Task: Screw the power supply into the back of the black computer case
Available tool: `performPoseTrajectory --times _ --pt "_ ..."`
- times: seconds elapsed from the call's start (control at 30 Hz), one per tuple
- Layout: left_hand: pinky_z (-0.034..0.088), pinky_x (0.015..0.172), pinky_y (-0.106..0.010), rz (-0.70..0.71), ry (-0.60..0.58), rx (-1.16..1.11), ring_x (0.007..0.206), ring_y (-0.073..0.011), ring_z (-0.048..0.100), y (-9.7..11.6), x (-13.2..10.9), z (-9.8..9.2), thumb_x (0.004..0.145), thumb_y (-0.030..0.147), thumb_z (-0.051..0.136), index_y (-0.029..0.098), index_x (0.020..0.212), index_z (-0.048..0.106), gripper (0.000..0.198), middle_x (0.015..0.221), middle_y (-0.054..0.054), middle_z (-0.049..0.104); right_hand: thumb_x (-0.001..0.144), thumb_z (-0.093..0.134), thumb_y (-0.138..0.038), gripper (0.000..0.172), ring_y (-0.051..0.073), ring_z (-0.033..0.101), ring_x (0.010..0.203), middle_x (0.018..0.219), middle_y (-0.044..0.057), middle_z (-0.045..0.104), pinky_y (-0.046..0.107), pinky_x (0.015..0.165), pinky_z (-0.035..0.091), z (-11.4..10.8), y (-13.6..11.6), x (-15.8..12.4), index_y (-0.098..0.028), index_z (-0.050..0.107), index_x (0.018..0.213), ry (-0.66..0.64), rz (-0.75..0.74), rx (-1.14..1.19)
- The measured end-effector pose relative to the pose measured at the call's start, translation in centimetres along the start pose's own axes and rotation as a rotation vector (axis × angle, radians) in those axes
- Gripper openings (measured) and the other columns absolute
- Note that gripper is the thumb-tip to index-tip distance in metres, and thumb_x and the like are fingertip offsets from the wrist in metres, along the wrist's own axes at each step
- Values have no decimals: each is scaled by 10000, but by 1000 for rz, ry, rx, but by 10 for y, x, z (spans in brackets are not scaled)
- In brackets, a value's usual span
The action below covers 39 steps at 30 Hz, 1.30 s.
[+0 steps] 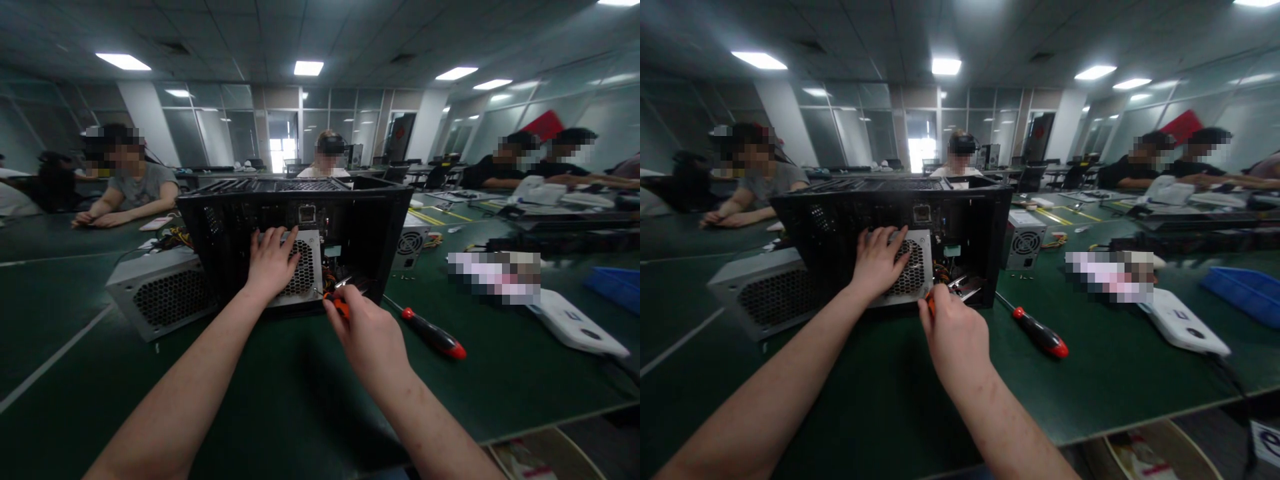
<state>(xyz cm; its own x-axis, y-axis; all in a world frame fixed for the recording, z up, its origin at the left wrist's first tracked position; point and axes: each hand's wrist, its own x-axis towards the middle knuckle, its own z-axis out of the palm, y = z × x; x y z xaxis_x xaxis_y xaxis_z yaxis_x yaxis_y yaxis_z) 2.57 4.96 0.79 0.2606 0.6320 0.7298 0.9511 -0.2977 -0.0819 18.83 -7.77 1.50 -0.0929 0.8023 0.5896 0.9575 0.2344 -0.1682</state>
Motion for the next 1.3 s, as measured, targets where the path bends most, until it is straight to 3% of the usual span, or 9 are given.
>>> performPoseTrajectory --times 0.23,0.43,0.53,0.67,1.0,1.3 --pt "195 1084 -514 -1 1 -3 1229 -270 398 2 0 -2 866 357 419 229 1339 420 489 1289 -107 509 870 496 -309 145 172 648 578 698 31 687 237 467 375 -1 -1 1 -196 585 847 -5 62 -2" --pt "188 1087 -511 -5 1 3 1227 -269 400 2 0 -3 871 358 411 212 1333 429 485 1286 -115 510 899 420 -375 270 252 648 549 620 83 665 287 432 364 -9 -8 2 -176 597 851 -52 191 -32" --pt "189 1090 -505 -1 -6 -4 1224 -260 405 1 0 -3 876 359 405 217 1336 421 481 1286 -105 513 878 455 -383 230 226 662 595 742 69 685 287 467 428 -15 -14 -2 -190 574 914 -107 114 25" --pt "183 1093 -500 6 0 -20 1220 -254 409 0 1 -3 878 349 408 208 1332 424 476 1281 -100 515 812 491 -237 273 197 673 762 1023 110 639 273 580 509 -20 -11 -5 -169 491 1076 -162 -7 137" --pt "195 1087 -499 -6 34 -27 1207 -249 416 0 1 2 879 356 405 215 1322 437 466 1266 -89 525 843 366 -177 262 173 665 716 1045 113 605 279 547 539 -16 19 -7 -170 489 1075 -269 -219 189" --pt "182 1095 -497 -13 33 -25 1208 -245 414 1 1 3 880 362 403 216 1323 434 467 1268 -88 522 844 413 -167 230 179 674 572 923 71 690 284 435 535 -16 32 -3 -161 549 1030 -113 -333 47"
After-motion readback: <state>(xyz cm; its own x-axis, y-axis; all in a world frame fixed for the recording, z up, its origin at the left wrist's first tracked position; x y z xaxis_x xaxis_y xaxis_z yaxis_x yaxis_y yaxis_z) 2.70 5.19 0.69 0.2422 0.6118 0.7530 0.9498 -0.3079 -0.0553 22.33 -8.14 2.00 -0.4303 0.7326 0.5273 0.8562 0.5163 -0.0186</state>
